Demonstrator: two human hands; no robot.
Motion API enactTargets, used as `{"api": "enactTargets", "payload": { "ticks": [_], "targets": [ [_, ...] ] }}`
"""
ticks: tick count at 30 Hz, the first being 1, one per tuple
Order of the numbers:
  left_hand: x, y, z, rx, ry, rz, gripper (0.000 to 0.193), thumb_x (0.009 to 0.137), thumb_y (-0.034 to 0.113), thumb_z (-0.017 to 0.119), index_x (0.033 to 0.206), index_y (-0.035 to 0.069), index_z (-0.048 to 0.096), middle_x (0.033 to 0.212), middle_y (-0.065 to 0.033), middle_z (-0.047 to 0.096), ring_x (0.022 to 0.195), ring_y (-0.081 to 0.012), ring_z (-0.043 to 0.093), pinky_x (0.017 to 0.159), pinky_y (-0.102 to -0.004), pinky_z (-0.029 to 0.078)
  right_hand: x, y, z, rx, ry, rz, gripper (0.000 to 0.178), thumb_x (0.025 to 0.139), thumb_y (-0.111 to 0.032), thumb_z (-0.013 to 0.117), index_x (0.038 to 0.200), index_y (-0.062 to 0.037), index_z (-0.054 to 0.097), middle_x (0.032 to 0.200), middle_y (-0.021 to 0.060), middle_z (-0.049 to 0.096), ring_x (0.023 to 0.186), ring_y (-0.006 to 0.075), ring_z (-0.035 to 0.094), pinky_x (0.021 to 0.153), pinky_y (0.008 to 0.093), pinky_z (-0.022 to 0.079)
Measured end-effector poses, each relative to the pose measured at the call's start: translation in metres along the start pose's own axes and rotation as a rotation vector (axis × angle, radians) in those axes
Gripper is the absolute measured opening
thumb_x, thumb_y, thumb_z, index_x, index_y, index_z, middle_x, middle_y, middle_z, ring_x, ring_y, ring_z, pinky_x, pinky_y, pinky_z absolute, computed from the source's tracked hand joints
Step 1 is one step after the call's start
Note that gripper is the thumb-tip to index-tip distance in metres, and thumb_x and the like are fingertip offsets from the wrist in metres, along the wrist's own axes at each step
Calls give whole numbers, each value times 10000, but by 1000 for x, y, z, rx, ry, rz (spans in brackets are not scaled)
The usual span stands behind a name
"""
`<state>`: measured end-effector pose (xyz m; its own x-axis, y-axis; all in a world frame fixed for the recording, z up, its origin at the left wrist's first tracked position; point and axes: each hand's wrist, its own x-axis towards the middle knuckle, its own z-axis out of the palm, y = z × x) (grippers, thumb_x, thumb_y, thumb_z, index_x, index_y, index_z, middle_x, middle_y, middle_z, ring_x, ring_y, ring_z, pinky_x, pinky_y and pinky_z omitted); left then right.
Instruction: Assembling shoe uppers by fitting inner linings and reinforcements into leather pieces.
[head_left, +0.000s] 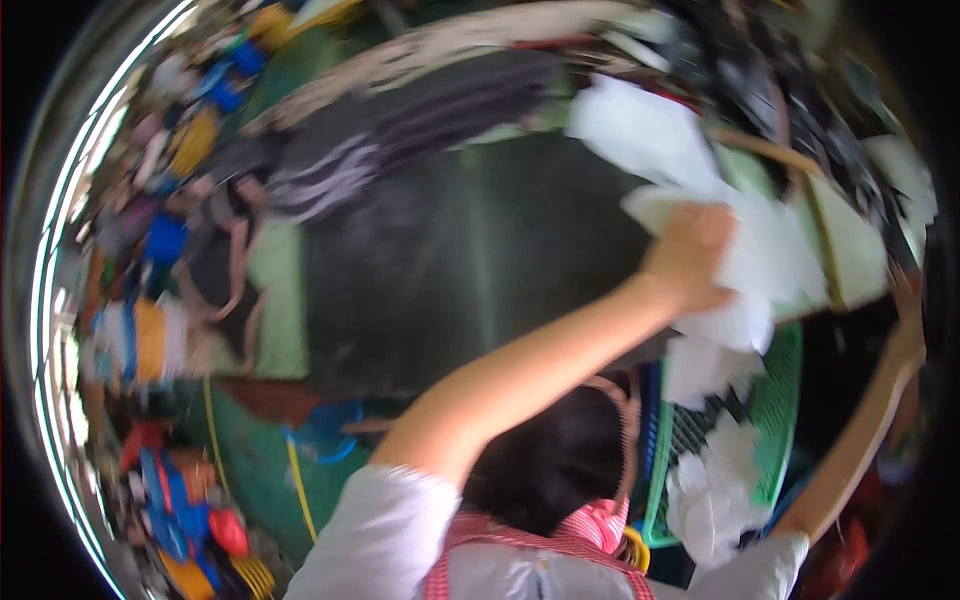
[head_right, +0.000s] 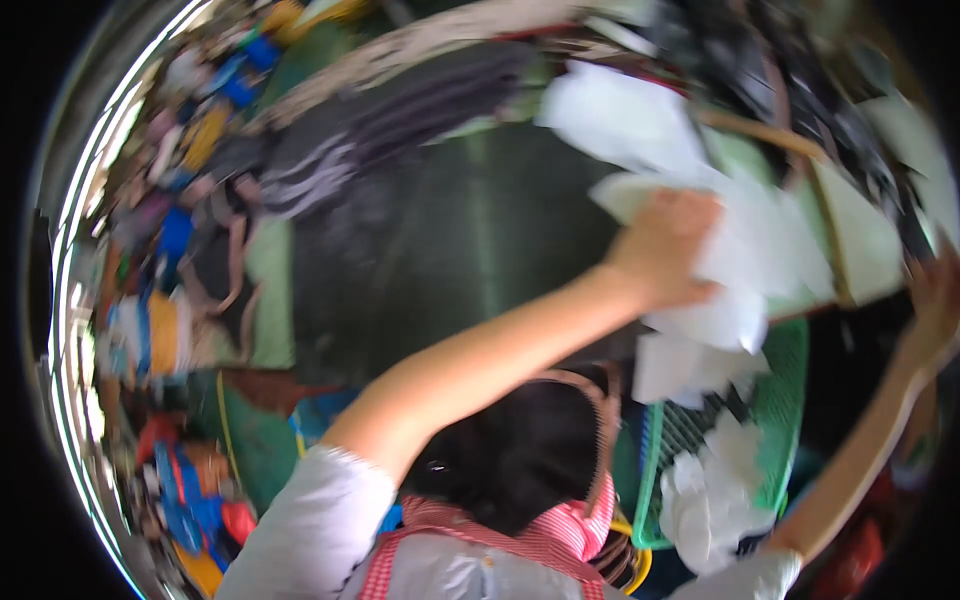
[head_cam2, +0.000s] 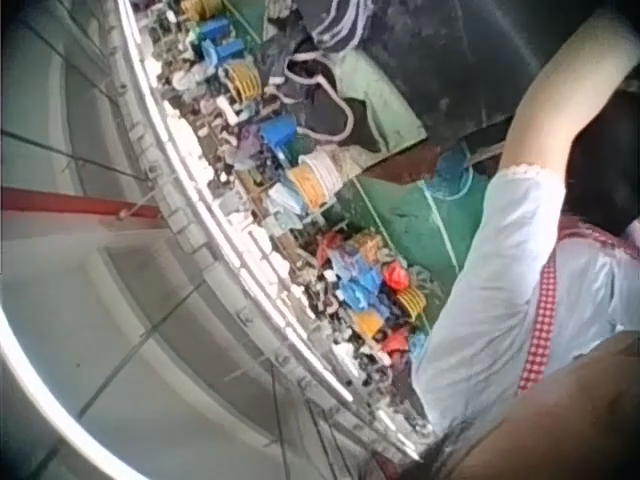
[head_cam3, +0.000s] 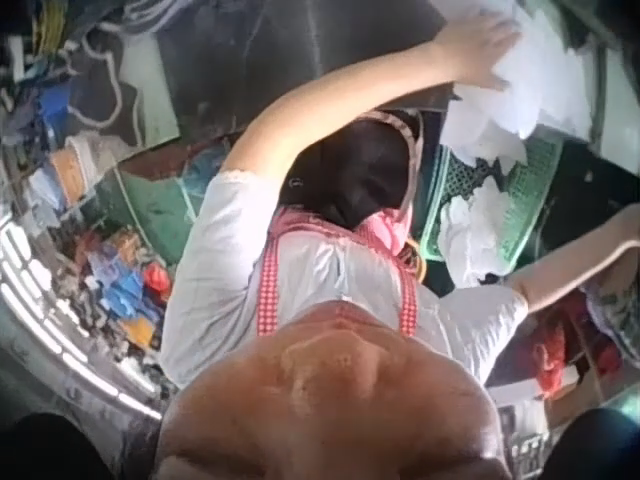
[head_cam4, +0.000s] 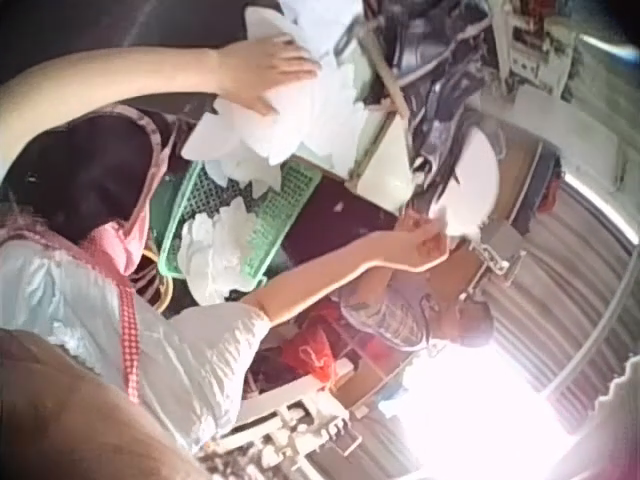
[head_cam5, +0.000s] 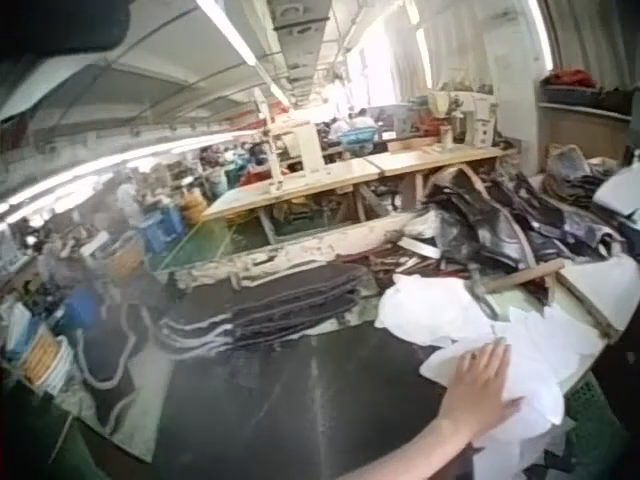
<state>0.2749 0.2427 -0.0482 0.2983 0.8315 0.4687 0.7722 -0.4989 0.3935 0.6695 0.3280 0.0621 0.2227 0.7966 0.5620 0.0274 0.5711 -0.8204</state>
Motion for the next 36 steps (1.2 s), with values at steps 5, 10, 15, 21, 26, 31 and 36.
{"api": "enactTargets", "payload": {
  "ticks": [5, 10, 15, 21, 26, 31, 36],
  "targets": [
    [-29, -37, -52, -564, 177, 44, 563, 841, 254, 705, 1311, -8, 540, 1368, -185, 538, 1281, -333, 484, 1091, -423, 383, -30, 43, 53, -113, -303, 183, 359, 1019, -153, 566, 1347, -9, 531, 840, -43, 498, 661, 16, 432, 575, 170, 372],
    [-141, -114, -235, 40, 279, -259, 298, 801, 67, 672, 1097, 99, 689, 1051, -91, 681, 1021, -277, 643, 917, -382, 502, -117, 4, 176, 47, -482, 498, 384, 1017, -114, 529, 1386, -19, 483, 768, -41, 525, 530, 5, 430, 444, 179, 364],
    [-306, -207, -384, 908, 527, -673, 449, 716, 279, 834, 1016, 47, 593, 1005, -118, 627, 987, -313, 612, 839, -416, 498, -146, -13, 231, 94, -567, 654, 186, 1034, -157, 508, 1179, -50, 557, 625, -34, 492, 414, 34, 394, 382, 207, 359],
    [-454, -236, -415, 1039, 27, -1413, 845, 751, 534, 735, 1373, 18, 487, 1241, -244, 597, 1056, -372, 661, 819, -479, 567, -165, -48, 278, 4, -767, 635, 114, 1023, -159, 520, 1028, -49, 551, 681, -17, 555, 442, 22, 470, 398, 185, 388],
    [-463, -227, -453, 1115, 55, -1147, 211, 849, 295, 586, 871, 111, 686, 705, -172, 680, 693, -368, 692, 663, -497, 551, -166, -51, 290, -56, -818, 616, 144, 1024, -170, 540, 1097, -49, 565, 672, -50, 535, 447, 4, 417, 385, 175, 304],
    [-402, -169, -505, 873, 680, -803, 160, 908, 196, 559, 949, 55, 622, 749, -125, 566, 693, -293, 624, 636, -410, 466, -158, -49, 272, 35, -790, 673, 78, 1016, -145, 532, 1017, -69, 550, 666, -53, 504, 433, 3, 324, 401, 190, 206],
    [-273, -101, -426, -62, 724, -614, 270, 898, 33, 552, 1141, -23, 654, 670, 21, 550, 520, -69, 556, 422, -250, 438, -157, -44, 262, 127, -447, 732, 338, 1013, -214, 561, 1321, -76, 552, 784, -36, 542, 546, 26, 381, 489, 208, 293]
  ]
}}
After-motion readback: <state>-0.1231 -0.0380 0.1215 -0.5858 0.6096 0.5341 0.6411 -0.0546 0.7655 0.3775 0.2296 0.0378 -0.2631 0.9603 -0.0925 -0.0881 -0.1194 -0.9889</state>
